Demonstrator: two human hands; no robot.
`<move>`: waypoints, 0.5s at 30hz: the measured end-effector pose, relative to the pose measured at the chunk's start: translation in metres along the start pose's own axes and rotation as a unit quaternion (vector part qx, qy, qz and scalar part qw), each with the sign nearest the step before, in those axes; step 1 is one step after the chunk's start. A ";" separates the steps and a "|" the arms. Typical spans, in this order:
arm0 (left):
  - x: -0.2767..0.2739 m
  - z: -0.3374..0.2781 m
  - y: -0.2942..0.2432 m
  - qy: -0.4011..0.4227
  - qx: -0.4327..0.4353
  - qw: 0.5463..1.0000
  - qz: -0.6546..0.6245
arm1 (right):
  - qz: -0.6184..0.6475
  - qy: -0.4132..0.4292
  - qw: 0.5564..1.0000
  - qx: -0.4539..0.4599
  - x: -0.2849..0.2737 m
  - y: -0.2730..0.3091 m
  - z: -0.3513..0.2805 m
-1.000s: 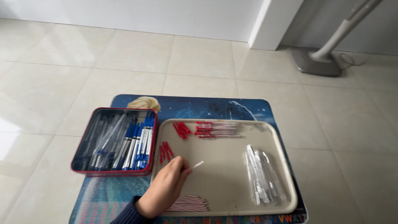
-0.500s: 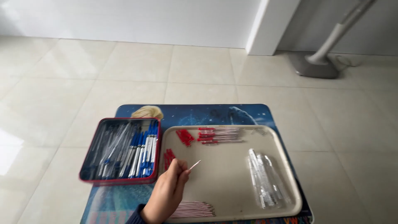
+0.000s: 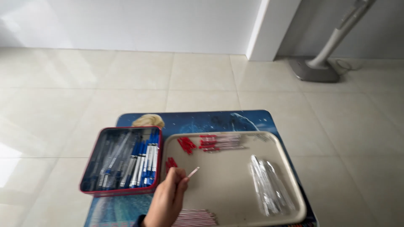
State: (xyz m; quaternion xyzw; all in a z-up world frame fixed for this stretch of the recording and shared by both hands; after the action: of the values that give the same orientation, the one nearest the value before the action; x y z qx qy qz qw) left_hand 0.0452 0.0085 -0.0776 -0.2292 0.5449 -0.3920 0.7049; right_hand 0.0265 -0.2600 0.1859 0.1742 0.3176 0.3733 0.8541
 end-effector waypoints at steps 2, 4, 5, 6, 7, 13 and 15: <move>0.002 -0.005 0.006 0.002 -0.010 1.000 -0.009 | -0.024 0.008 1.000 0.000 0.006 -0.020 -0.008; 0.004 -0.005 0.012 -0.002 -0.015 1.000 -0.017 | -0.045 0.013 0.999 -0.006 0.016 -0.045 -0.017; 0.006 -0.005 0.015 -0.004 -0.024 0.999 -0.026 | -0.055 0.017 0.998 -0.008 0.023 -0.063 -0.024; 0.007 -0.005 0.018 -0.007 -0.031 0.999 -0.035 | -0.064 0.019 0.998 -0.011 0.028 -0.080 -0.031; 0.008 -0.005 0.019 -0.008 -0.026 0.999 -0.039 | -0.074 0.021 0.997 -0.015 0.032 -0.101 -0.035; 0.012 -0.003 0.025 -0.042 -0.101 0.993 -0.042 | -0.117 0.165 0.967 0.152 0.093 -0.251 -0.070; 0.011 -0.003 0.024 -0.017 -0.126 0.991 -0.035 | -0.218 0.284 0.923 0.144 0.110 -0.280 -0.084</move>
State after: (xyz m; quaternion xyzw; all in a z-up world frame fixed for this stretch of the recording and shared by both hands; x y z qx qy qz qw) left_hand 0.0502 0.0140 -0.1031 -0.3416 0.5697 -0.3410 0.6652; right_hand 0.1755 -0.3575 -0.0712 0.1082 0.6270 0.1620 0.7543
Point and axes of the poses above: each hand's wrist, its own z-axis towards the middle knuckle, its own x-axis out of the palm, y = z × x, the point moved 2 cm from there along z, towards the middle knuckle, and after that the axes turned 8 degrees about z, right-handed, at the moved point
